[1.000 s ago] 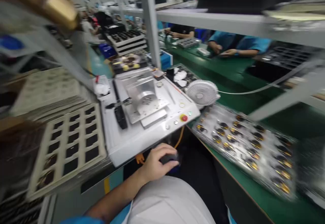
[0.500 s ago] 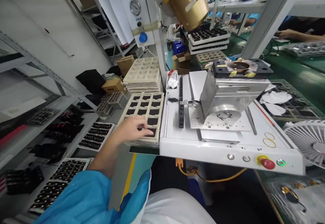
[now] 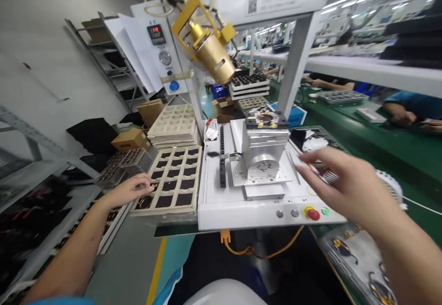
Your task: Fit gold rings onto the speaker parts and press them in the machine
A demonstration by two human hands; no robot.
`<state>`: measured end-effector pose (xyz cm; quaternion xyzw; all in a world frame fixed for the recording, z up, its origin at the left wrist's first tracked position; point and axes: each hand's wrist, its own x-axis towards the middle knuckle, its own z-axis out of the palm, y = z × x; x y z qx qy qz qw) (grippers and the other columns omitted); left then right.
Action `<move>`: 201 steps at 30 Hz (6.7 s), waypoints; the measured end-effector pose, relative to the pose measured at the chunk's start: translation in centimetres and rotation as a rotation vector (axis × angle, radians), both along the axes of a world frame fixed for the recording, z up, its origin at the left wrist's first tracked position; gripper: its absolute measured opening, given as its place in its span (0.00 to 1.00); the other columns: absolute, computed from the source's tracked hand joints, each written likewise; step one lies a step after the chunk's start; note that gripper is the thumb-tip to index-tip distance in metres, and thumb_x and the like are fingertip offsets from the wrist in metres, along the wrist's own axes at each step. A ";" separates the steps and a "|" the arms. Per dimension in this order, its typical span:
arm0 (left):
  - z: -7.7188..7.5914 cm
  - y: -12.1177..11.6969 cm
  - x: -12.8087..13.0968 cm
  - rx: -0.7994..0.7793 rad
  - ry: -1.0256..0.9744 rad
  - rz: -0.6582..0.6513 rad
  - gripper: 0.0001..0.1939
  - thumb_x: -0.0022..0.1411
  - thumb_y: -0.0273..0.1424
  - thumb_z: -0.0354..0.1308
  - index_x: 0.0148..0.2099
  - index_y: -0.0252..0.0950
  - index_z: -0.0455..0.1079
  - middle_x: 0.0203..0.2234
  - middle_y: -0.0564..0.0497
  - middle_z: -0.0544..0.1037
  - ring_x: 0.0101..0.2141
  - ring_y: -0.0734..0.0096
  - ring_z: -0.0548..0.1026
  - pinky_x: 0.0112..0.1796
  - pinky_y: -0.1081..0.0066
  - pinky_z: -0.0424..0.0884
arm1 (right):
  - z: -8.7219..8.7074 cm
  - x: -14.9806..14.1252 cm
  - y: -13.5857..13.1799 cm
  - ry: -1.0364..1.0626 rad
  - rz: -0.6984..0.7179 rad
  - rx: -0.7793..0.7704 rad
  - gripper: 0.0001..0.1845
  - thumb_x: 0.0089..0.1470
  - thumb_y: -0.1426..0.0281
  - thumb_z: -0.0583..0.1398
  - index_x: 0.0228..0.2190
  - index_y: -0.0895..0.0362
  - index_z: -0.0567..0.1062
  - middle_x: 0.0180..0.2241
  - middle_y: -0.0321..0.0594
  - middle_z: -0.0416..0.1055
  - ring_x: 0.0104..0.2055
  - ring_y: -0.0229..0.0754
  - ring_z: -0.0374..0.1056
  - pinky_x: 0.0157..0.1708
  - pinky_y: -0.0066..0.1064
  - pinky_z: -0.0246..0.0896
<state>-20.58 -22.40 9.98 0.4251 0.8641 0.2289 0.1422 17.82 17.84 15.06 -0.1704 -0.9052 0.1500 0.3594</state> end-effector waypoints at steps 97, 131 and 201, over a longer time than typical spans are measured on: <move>-16.6 19.2 29.0 0.500 -1.452 -0.144 0.29 0.46 0.40 0.79 0.52 0.44 0.82 0.48 0.42 0.83 0.36 0.62 0.81 0.36 0.67 0.75 | -18.0 8.6 -8.2 -0.107 -0.158 -0.597 0.24 0.55 0.59 0.73 0.50 0.55 0.77 0.46 0.45 0.76 0.48 0.48 0.73 0.50 0.37 0.69; -12.5 17.5 26.0 0.344 -1.598 -0.387 0.49 0.32 0.39 0.84 0.60 0.39 0.75 0.47 0.39 0.81 0.42 0.56 0.82 0.39 0.66 0.75 | -14.8 6.6 -10.6 0.129 0.101 -0.554 0.21 0.64 0.71 0.61 0.58 0.53 0.74 0.50 0.49 0.70 0.48 0.49 0.71 0.46 0.42 0.71; -13.6 17.4 24.4 0.812 -1.067 -0.389 0.29 0.50 0.38 0.78 0.52 0.38 0.74 0.48 0.40 0.84 0.49 0.54 0.83 0.49 0.60 0.80 | -13.9 3.6 -11.2 0.355 0.103 -1.694 0.24 0.40 0.55 0.79 0.26 0.59 0.78 0.27 0.37 0.75 0.27 0.36 0.69 0.28 0.25 0.69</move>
